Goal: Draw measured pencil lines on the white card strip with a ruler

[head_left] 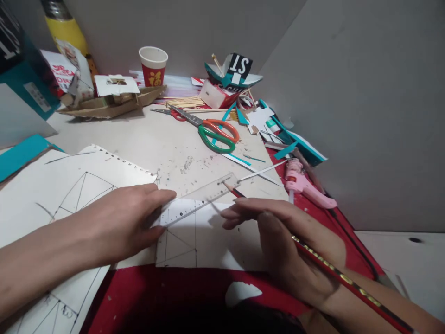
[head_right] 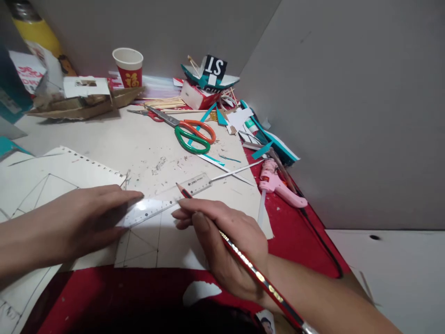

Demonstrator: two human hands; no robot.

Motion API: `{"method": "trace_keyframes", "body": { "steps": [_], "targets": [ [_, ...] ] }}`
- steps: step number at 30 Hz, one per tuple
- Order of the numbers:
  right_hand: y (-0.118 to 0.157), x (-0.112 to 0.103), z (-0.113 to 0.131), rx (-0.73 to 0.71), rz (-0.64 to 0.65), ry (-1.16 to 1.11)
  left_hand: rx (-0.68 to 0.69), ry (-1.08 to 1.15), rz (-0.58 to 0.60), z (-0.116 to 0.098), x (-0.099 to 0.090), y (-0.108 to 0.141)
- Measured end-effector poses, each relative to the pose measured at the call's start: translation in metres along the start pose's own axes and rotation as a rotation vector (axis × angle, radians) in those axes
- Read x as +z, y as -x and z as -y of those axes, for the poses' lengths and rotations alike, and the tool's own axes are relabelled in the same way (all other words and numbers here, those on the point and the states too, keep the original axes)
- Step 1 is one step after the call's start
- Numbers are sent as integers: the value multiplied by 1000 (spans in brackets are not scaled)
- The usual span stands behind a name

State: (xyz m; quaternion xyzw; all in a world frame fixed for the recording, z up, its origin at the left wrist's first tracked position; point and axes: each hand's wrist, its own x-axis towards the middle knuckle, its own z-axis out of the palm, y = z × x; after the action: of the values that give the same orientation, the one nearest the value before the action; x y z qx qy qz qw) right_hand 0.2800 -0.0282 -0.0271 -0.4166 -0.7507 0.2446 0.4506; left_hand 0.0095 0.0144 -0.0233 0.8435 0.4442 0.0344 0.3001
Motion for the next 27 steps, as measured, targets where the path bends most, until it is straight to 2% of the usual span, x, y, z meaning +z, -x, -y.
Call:
{"method": "trace_keyframes", "body": {
  "steps": [3,6,9,11,16,20,23,25,27],
  "targets": [
    [-1,1,2,16,-1,-12,-85,71,13,-2,-5,-2],
    [-2,1,5,51,17,33,-145,290,25,1,-7,-4],
    [-1,3,3,12,7,26,-212,549,-28,8,-9,-5],
    [-1,4,-1,-19,15,-16,-260,624,-63,11,-11,-7],
    [-1,4,-6,-64,86,-41,-293,700,-22,15,-11,-11],
    [-1,6,-6,-29,39,-30,-314,681,-40,17,-11,-10],
    [-4,9,-7,19,-21,-5,-314,703,-64,20,-21,-8],
    [-8,10,-9,8,14,82,-295,704,-88,24,-30,-7],
    [-14,8,-13,-23,135,217,-281,737,-140,30,-37,-5]
  ]
}}
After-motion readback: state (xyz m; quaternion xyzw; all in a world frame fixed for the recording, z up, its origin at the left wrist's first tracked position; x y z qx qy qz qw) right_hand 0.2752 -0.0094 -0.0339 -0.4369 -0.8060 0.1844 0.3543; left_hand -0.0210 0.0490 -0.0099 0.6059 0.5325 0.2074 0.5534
